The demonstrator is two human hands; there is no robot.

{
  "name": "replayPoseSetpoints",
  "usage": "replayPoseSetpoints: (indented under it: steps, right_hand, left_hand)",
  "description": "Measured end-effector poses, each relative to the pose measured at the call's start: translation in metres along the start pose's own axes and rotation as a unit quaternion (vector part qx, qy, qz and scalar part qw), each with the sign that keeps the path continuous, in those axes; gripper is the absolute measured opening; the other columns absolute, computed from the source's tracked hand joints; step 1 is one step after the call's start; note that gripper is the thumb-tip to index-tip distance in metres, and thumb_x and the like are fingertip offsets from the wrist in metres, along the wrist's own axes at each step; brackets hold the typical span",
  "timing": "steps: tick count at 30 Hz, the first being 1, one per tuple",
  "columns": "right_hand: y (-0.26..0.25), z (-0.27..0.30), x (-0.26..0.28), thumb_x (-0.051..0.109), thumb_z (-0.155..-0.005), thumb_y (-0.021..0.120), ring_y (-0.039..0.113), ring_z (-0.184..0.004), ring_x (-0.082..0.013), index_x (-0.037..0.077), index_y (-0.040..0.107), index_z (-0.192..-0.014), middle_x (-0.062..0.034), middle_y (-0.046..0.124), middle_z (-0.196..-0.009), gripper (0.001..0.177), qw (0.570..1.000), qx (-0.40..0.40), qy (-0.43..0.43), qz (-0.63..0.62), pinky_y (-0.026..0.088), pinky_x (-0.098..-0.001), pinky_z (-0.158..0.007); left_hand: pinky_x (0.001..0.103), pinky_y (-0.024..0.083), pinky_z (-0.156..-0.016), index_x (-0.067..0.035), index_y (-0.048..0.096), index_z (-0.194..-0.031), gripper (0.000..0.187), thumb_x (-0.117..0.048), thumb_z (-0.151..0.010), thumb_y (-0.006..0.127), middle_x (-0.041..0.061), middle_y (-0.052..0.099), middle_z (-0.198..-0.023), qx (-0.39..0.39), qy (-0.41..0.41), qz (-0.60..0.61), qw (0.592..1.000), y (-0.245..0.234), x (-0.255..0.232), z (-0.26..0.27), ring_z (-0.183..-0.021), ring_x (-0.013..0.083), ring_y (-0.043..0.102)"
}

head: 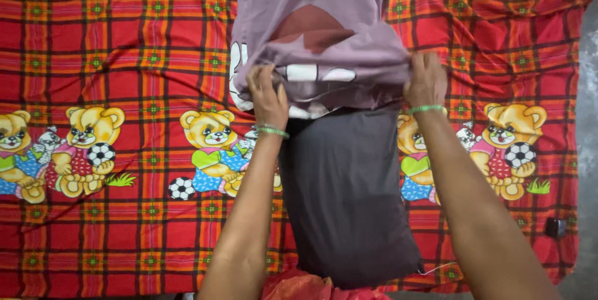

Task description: The person puts a pillow into a patterned pillowcase and then folds a large patterned blanket on a bed.

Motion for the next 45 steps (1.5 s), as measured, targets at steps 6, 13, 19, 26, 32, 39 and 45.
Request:
replayPoseSetpoints:
  steps: [6,13,19,26,32,39,45]
  right_hand:
    - [0.098,0.102,-0.065,0.011,-0.088,0.067,0.071,-0.087,-0.0406,0.012,0.062,-0.117,-0.0176,0.072,-0.094,0.03,0.914,0.154,0.349,-0.139,0.054,-0.0516,-0.076]
    - [0.15,0.129,-0.101,0.006,-0.086,0.061,0.073,-0.082,-0.0276,0.01,0.063,-0.12,-0.0148,0.074,-0.094,0.034,0.885,0.073,0.375,-0.265,0.057,-0.042,-0.074]
    - [0.137,0.113,-0.087,-0.003,-0.09,0.056,0.067,-0.069,-0.0197,0.008,0.065,-0.121,-0.0116,0.071,-0.089,0.033,0.843,0.109,0.381,-0.365,0.053,-0.0329,-0.059]
    - [0.101,0.094,-0.073,-0.001,-0.091,0.066,0.065,-0.069,-0.0075,0.007,0.067,-0.12,-0.0025,0.071,-0.096,0.03,0.79,0.116,0.364,-0.48,0.052,-0.025,-0.054]
    - [0.095,0.091,-0.081,-0.015,-0.083,0.05,0.071,-0.094,-0.009,0.004,0.066,-0.124,-0.0054,0.075,-0.112,0.048,0.751,0.031,0.329,-0.571,0.057,-0.022,-0.078]
    - [0.036,0.081,-0.012,-0.01,-0.085,0.058,0.065,-0.092,-0.0152,0.01,0.064,-0.127,-0.0063,0.068,-0.103,0.046,0.852,0.013,0.288,-0.437,0.053,-0.0299,-0.079]
    - [-0.03,0.08,0.054,-0.001,-0.08,0.067,0.07,-0.09,-0.0342,0.007,0.07,-0.121,-0.016,0.071,-0.105,0.041,0.971,0.0,0.088,-0.224,0.054,-0.0432,-0.078]
  left_hand:
    - [0.052,0.046,-0.094,-0.009,0.063,-0.117,0.02,-0.011,-0.097,0.066,0.013,0.065,-0.116,0.257,0.074,-0.097,0.959,0.054,-0.023,0.107,-0.111,0.0328,0.06]
    - [0.049,0.047,-0.103,-0.006,0.061,-0.13,0.054,-0.002,-0.076,0.06,0.016,0.058,-0.138,0.338,0.139,0.046,0.93,0.184,-0.063,0.145,-0.128,0.035,0.054]
    - [0.048,0.046,-0.107,-0.01,0.061,-0.134,0.035,-0.019,-0.101,0.053,0.014,0.063,-0.137,0.374,0.068,-0.128,0.916,0.274,-0.031,0.146,-0.127,0.031,0.059]
    - [0.051,0.043,-0.102,-0.015,0.065,-0.124,0.038,-0.036,-0.093,0.062,0.009,0.067,-0.126,0.48,-0.036,-0.179,0.858,0.268,-0.054,0.119,-0.121,0.0293,0.06]
    - [0.051,0.04,-0.101,-0.013,0.066,-0.113,0.024,-0.03,-0.096,0.064,0.008,0.069,-0.118,0.338,0.013,-0.064,0.939,0.164,-0.095,0.11,-0.117,0.0305,0.06]
    - [0.05,0.041,-0.093,-0.008,0.062,-0.112,0.024,-0.023,-0.093,0.063,0.011,0.065,-0.137,0.264,0.075,-0.052,0.96,0.117,-0.115,0.098,-0.11,0.0329,0.06]
    - [0.05,0.042,-0.096,-0.008,0.061,-0.111,0.022,-0.023,-0.095,0.063,0.012,0.063,-0.132,0.324,0.037,-0.092,0.941,0.112,-0.122,0.103,-0.112,0.0335,0.059]
Point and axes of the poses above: each hand's wrist, its own z-axis away from the middle knuckle, its own y-axis out of the palm, x = y × z, the point moved 6 cm from there along -z, towards the middle knuckle
